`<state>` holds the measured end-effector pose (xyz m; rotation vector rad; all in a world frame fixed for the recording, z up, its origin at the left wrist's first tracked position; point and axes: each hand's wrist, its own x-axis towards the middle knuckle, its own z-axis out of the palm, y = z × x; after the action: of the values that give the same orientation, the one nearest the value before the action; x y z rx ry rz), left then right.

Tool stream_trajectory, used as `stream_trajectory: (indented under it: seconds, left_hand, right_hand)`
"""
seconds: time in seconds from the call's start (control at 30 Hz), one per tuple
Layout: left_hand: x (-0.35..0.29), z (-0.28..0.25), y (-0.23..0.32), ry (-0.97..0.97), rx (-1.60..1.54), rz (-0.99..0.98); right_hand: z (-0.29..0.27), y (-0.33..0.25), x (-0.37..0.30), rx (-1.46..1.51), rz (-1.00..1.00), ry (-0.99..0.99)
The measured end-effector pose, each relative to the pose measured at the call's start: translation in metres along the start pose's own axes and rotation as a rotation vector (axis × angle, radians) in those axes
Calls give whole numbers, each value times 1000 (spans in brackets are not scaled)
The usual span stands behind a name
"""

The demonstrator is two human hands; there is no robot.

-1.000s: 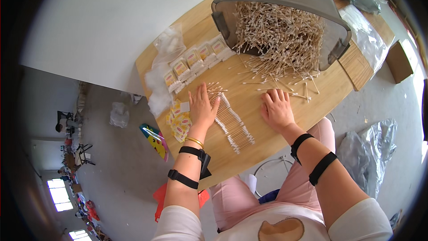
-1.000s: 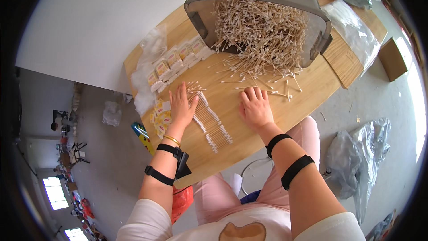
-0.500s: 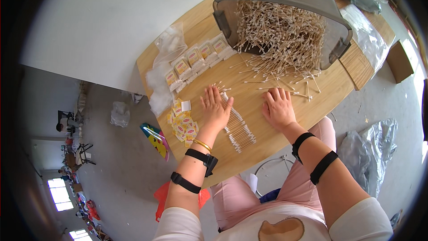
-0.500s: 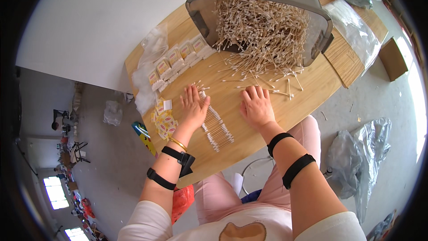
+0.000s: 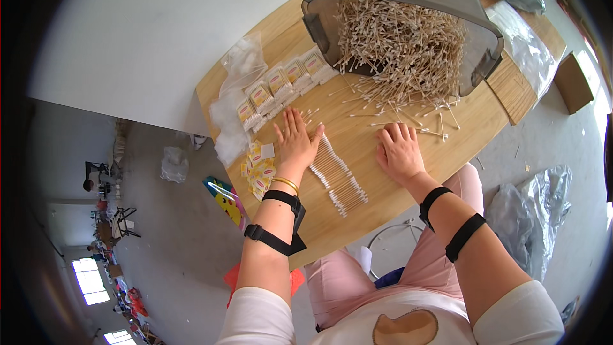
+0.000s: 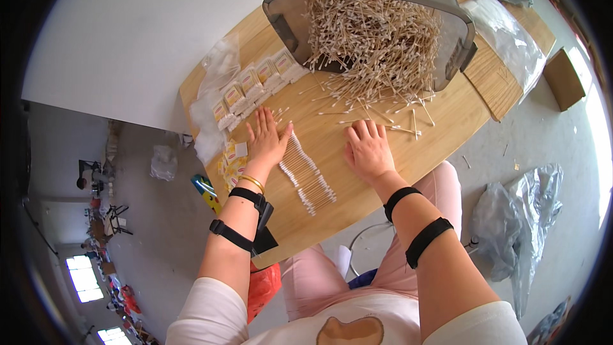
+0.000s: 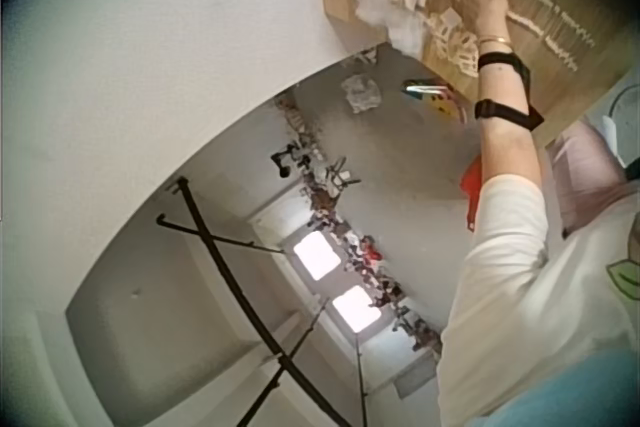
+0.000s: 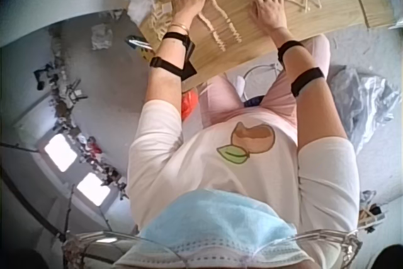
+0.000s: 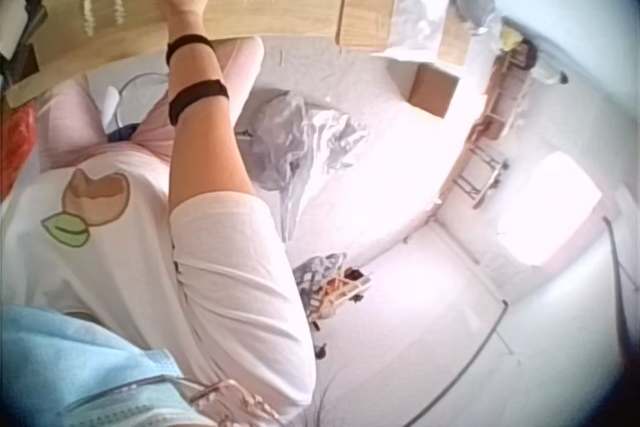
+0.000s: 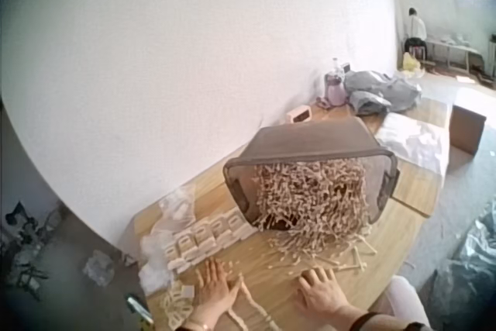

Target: Arranging cotton swabs and sealing them in small plastic bags using an impulse sealer.

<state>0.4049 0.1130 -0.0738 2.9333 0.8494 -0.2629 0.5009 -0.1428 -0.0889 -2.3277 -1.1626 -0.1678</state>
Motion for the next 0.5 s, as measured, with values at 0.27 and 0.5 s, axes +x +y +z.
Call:
stream_trajectory:
  seconds: [0.27,0.5]
  left_hand:
    - [-22,16,3,55,-51,127]
    - [-26,18,18,50,-23,121]
  right_hand:
    - [-1,0,0,-2,1,-1]
    - [1,1,-1,-2,-1,20]
